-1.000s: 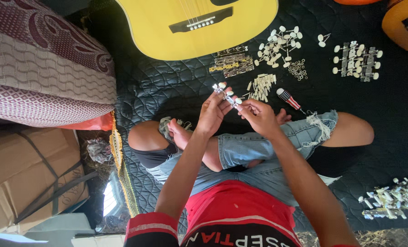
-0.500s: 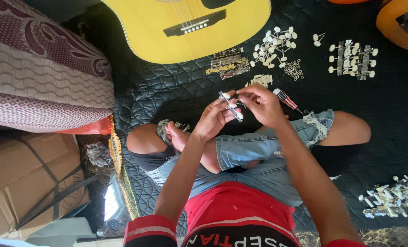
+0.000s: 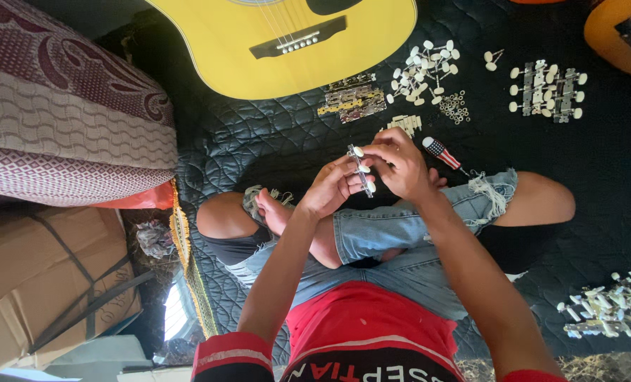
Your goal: The person sits cross-legged on a mat and assembles guitar tuning machines by hand. They pick up individual white plastic tuning pegs and metal brackets, insert the pegs into the brackets, and add small metal washers and screws to secure them. The person handles the parts one at a time, occasionally picking up a screwdriver to tighten components.
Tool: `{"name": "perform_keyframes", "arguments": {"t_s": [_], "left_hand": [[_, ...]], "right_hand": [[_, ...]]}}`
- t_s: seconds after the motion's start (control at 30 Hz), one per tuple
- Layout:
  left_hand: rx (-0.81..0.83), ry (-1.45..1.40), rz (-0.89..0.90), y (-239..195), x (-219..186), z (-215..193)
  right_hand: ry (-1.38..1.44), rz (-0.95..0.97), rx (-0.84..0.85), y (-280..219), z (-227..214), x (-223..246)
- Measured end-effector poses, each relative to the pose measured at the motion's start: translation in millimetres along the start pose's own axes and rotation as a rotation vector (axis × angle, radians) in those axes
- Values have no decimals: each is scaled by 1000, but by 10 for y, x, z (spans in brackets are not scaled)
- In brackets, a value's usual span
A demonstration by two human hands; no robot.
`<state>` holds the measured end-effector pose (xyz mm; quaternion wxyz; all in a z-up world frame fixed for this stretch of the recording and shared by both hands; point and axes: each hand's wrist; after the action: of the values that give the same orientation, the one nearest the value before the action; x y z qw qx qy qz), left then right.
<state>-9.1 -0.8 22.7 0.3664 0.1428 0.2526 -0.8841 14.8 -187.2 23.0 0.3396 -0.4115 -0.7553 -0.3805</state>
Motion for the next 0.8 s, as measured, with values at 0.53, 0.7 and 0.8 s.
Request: {"name": "perform_keyframes", "arguments": {"t_s": [0.53, 0.7, 0.8], "left_hand": [[24, 44, -14, 2, 61, -86], [4, 56, 7, 26, 84, -142], [-13, 55, 8, 53, 164, -273]], "right_hand": [[-107, -107, 53, -107, 27, -103], [-137, -97, 11, -36, 15, 8], [-148, -63, 29, -33, 24, 22]]}}
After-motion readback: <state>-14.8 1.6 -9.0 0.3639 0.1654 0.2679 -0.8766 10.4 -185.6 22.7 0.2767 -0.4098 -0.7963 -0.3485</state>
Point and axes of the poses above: each hand's wrist, its own y-axis towards the middle knuckle, its own z-axis out of the palm, x = y × z, and after that the axes turned 14 degrees about x, right-handed
